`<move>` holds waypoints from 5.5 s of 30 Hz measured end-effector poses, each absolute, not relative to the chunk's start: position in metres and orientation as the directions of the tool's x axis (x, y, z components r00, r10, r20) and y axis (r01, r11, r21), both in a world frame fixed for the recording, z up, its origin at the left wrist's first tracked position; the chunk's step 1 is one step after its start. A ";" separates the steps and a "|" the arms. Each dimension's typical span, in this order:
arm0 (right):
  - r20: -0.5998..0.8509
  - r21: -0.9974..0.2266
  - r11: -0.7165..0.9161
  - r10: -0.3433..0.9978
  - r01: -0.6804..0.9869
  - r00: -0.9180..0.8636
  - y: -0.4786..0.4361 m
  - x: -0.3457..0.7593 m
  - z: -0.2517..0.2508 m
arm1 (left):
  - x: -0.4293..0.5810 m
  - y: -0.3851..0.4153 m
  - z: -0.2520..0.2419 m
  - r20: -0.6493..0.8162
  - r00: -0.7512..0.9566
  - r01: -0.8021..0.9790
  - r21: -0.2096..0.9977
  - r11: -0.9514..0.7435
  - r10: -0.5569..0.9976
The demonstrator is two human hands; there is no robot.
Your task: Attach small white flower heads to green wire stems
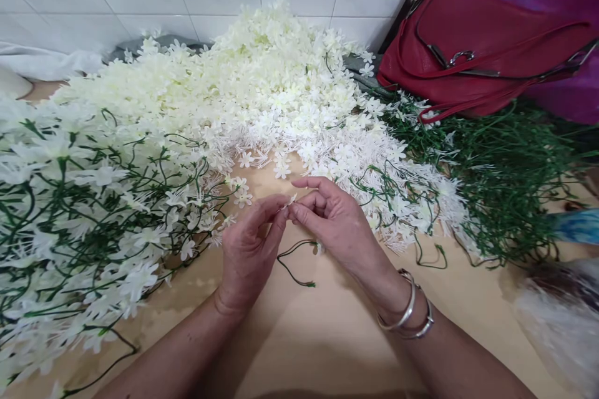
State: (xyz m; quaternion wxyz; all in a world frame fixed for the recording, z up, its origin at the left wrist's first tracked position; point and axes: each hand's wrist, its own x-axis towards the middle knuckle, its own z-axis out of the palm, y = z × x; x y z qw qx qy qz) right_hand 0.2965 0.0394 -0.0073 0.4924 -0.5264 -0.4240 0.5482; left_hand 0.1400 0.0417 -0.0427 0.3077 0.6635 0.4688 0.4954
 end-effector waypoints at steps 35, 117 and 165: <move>-0.028 -0.992 -0.016 0.996 -0.129 0.089 0.056 0.328 -0.012 | 0.119 0.052 -0.030 0.168 0.833 0.204 0.792 -0.575 0.527; -0.116 -0.990 -0.086 0.950 0.113 -0.289 0.054 0.338 -0.009 | 0.126 0.056 -0.043 0.155 0.377 0.202 0.948 -0.244 0.913; -0.189 -0.982 -0.181 0.952 0.055 -0.243 0.052 0.322 -0.026 | 0.131 0.050 -0.045 0.233 0.328 0.389 0.850 -0.356 0.915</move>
